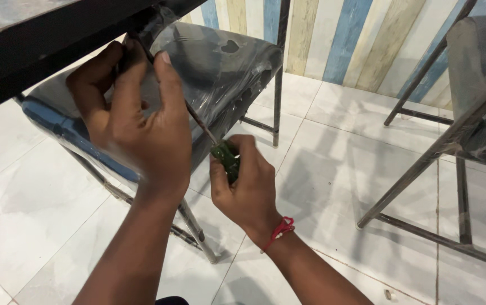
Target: The person uses a screwdriver to attach a plastic-wrapped chair back to a metal frame, then places a gray tabletop onto the frame and secures it with screws. The person works on one chair at a time in a room with multiple similar chairs.
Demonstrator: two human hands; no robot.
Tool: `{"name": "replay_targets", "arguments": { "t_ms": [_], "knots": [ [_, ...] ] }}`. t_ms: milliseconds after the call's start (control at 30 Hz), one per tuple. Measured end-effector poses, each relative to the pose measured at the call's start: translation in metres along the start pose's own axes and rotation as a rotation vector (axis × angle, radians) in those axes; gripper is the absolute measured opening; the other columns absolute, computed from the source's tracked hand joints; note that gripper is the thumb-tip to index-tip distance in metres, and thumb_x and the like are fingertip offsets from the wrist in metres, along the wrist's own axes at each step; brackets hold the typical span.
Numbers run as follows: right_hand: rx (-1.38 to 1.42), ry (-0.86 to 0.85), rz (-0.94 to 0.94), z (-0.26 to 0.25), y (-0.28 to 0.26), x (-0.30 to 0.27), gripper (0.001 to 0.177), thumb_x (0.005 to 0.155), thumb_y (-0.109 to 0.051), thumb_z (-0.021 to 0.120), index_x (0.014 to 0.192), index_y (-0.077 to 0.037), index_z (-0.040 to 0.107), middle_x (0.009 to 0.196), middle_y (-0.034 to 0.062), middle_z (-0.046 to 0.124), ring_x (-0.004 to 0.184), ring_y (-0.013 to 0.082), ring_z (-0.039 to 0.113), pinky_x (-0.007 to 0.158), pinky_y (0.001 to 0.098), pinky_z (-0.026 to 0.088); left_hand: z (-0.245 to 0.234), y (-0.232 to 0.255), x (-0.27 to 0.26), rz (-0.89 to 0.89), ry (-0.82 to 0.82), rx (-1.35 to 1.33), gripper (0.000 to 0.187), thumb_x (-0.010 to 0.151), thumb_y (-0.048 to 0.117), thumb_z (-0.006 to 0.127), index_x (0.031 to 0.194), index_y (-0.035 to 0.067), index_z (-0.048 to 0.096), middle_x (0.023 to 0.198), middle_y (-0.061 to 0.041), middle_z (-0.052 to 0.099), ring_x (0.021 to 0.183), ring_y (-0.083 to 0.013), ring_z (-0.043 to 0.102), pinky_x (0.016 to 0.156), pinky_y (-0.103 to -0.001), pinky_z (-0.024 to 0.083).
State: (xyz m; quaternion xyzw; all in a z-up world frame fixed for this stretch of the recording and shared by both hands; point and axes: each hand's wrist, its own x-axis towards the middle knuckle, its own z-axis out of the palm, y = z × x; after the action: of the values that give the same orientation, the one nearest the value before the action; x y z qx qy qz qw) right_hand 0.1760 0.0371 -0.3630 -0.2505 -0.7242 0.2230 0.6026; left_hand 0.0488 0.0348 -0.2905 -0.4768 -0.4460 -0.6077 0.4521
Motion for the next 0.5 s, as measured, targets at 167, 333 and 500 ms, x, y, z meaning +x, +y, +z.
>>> {"name": "replay_targets", "arguments": {
  "t_ms": [167, 333, 500],
  "knots": [
    [0.253, -0.299, 0.147, -0.003, 0.003, -0.002, 0.015, 0.1, -0.014, 0.056, 0.098, 0.0, 0.06, 0.062, 0.0111, 0.06, 0.053, 0.0239, 0.061, 0.054, 0.036, 0.047, -0.001, -0.003, -0.001, -0.013, -0.021, -0.037, 0.011, 0.108, 0.003, 0.078, 0.118, -0.002, 0.077, 0.127, -0.015, 0.064, 0.114, -0.0198, 0.068, 0.078, -0.023, 0.062],
    [0.149, -0.223, 0.158, 0.008, -0.004, -0.012, 0.016, 0.098, -0.013, 0.053, 0.105, 0.0, 0.061, 0.063, 0.0101, 0.061, 0.054, 0.0189, 0.063, 0.055, 0.0347, 0.049, -0.001, -0.003, -0.001, 0.01, -0.009, -0.014, 0.012, 0.107, 0.001, 0.077, 0.118, -0.002, 0.077, 0.127, -0.014, 0.064, 0.11, -0.0187, 0.068, 0.075, -0.024, 0.058],
    [0.089, -0.07, -0.038, 0.016, -0.015, -0.018, 0.025, 0.098, -0.015, 0.066, 0.116, 0.001, 0.059, 0.076, 0.0099, 0.067, 0.063, 0.0185, 0.068, 0.059, 0.0325, 0.054, -0.001, -0.003, 0.002, -0.004, 0.019, -0.015, 0.013, 0.107, -0.001, 0.075, 0.119, 0.0, 0.077, 0.125, -0.014, 0.064, 0.105, -0.0179, 0.07, 0.06, -0.018, 0.053]
  ]
}}
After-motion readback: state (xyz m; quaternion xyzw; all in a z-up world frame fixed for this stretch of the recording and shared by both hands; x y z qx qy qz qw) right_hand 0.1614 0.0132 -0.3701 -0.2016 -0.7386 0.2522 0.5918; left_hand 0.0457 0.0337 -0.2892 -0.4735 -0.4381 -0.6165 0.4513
